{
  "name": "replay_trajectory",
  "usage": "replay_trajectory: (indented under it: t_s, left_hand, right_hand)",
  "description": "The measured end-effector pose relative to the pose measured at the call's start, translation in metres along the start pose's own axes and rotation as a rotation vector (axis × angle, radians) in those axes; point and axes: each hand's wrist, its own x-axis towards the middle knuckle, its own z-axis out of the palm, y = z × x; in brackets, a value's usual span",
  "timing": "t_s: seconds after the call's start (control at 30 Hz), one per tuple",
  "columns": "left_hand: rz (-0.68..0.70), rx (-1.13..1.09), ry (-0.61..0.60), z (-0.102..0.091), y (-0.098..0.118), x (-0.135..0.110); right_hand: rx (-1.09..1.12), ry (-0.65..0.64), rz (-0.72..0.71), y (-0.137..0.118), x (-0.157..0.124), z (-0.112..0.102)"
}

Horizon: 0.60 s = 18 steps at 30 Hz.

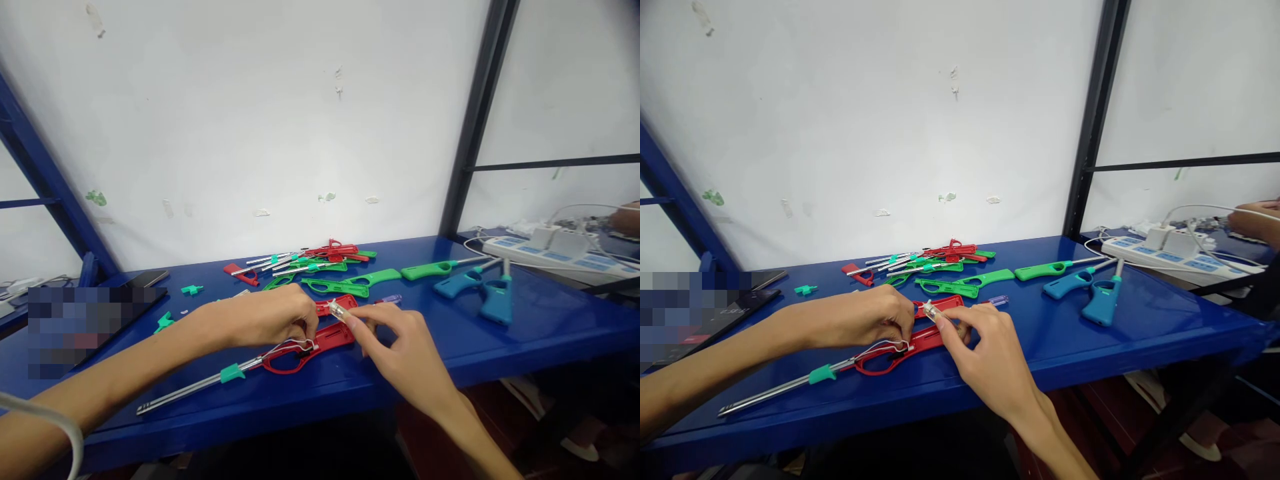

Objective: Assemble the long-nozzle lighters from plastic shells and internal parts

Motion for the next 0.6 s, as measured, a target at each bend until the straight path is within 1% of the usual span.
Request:
replay_trajectory:
  t_s: [0.2,0.33,0.5,0.6]
  left_hand:
    - [0.043,0.01,0.041,0.0014,0.0034,-0.0031]
    - [0.074,0.011,0.078,0.0052,0.0026,-0.0045]
    - [0.068,0.011,0.111,0.0093,0.0008,-0.008]
    - [0.056,-0.026,0.094,0.0068,0.0003,-0.0101]
  right_hand:
    - [-0.01,-0.003,-0.027,-0.0013,-0.0004,0.0001]
    - [0.001,-0.007,-0.021,-0.0024,-0.0008,-0.0003]
    - [-0.009,-0.002,-0.024,-0.0016,0.0,0.0006]
    - [-0.008,0.007,-0.02,-0.0003,-0.0003,0.0013]
